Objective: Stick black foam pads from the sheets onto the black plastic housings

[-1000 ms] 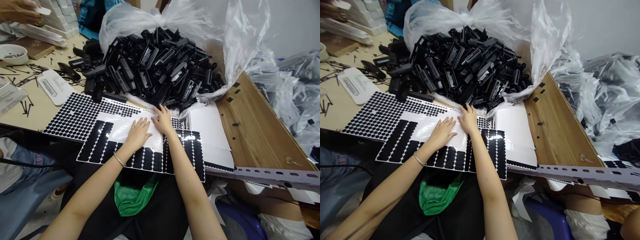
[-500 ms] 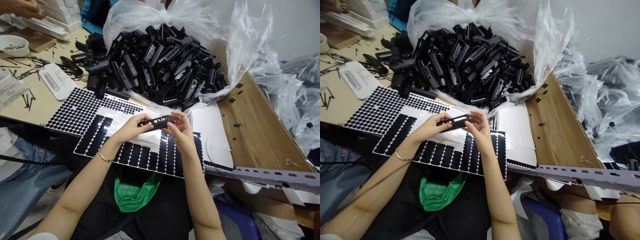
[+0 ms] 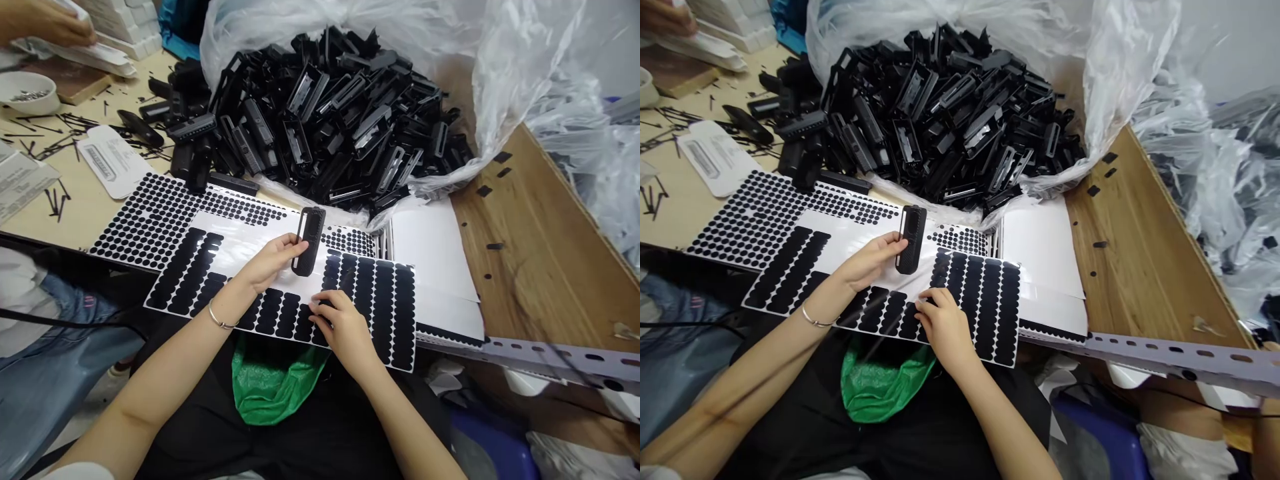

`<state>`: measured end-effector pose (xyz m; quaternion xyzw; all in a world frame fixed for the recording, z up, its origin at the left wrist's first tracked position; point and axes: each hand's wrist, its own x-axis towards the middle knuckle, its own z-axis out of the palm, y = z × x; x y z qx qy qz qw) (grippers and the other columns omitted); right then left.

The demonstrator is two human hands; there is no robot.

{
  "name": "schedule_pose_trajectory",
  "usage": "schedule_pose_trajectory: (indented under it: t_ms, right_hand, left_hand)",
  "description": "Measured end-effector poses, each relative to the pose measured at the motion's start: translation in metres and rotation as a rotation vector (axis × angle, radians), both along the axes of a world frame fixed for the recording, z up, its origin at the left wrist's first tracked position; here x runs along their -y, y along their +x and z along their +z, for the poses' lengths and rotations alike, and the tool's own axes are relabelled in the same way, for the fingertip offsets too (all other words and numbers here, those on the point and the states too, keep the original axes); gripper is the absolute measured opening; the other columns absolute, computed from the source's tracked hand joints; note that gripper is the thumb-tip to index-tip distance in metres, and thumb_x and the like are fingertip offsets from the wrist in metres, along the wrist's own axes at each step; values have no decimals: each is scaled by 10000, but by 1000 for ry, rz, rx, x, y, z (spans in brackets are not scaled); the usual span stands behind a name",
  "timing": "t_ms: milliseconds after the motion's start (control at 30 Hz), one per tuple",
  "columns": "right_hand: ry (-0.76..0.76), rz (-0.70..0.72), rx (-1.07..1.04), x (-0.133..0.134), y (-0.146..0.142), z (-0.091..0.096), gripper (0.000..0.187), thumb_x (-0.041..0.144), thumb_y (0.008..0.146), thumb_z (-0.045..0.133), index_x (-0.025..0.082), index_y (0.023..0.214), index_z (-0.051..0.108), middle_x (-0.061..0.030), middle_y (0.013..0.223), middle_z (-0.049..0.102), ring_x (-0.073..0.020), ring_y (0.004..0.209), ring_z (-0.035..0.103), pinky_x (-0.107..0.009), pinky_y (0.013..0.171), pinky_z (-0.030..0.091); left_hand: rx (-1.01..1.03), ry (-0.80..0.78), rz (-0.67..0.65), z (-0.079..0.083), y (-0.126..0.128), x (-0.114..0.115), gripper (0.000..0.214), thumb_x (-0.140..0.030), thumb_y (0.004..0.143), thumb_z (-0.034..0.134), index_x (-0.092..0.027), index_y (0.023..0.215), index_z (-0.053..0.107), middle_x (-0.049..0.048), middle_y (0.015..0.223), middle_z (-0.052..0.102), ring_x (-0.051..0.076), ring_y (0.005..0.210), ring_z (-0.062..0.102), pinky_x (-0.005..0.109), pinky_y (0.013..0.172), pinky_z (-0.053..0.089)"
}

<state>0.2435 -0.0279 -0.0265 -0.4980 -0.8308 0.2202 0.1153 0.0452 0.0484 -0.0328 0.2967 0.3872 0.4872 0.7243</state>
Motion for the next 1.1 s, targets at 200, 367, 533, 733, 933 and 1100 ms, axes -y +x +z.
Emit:
schedule_pose_trajectory:
  t_ms: [200, 367, 533, 733, 933, 1100]
  right_hand:
    - [-37, -55, -49, -4, -2, 5, 143, 144, 939, 601, 233, 866, 686, -55, 955, 716, -251, 962, 658, -403, 764, 599]
    - [-262, 35, -268, -23, 13, 21, 148, 131, 907, 615, 224, 801, 658, -48, 984, 671, -230, 979, 651, -411, 881, 571]
    - [-438, 57, -524, -42, 23, 33, 83, 229, 914, 644, 214, 833, 658, -75, 1134, 565, -221, 1070, 614, -357, 849, 590]
    - [-386, 111, -324, -49, 7, 38, 124, 129, 912, 613, 208, 821, 643, -68, 1122, 582, -218, 1056, 609, -391, 915, 548]
    - [-328, 106, -206, -51, 1, 37, 132, 98, 881, 666, 200, 798, 668, -49, 1096, 625, -214, 1022, 631, -375, 909, 513]
    - [-221, 97, -38, -47, -6, 23, 130, 103, 882, 684, 210, 807, 675, -51, 1105, 664, -258, 1048, 598, -413, 885, 484]
  left_hand:
    - [-49, 21, 17, -8, 10, 0, 293, -357, 749, 823, -176, 808, 600, -39, 742, 600, 101, 673, 524, 262, 683, 414]
    - [-15, -2, 35, -4, 7, -2, 296, -334, 719, 838, -175, 800, 602, -21, 771, 637, 117, 722, 572, 279, 743, 459]
    - [36, -9, 25, -2, 8, 0, 281, -308, 730, 835, -177, 788, 593, -22, 755, 642, 114, 721, 581, 285, 763, 477]
    - [8, 3, 29, 0, 8, 1, 262, -297, 746, 819, -170, 794, 595, -24, 756, 639, 108, 724, 579, 272, 760, 468]
    - [-15, 37, 127, 4, 7, 1, 283, -328, 740, 821, -163, 782, 595, -32, 716, 610, 81, 655, 534, 208, 639, 441]
    - [-64, 75, 35, 18, -3, 13, 280, -397, 795, 768, -180, 808, 591, -53, 668, 554, 70, 548, 464, 194, 516, 379]
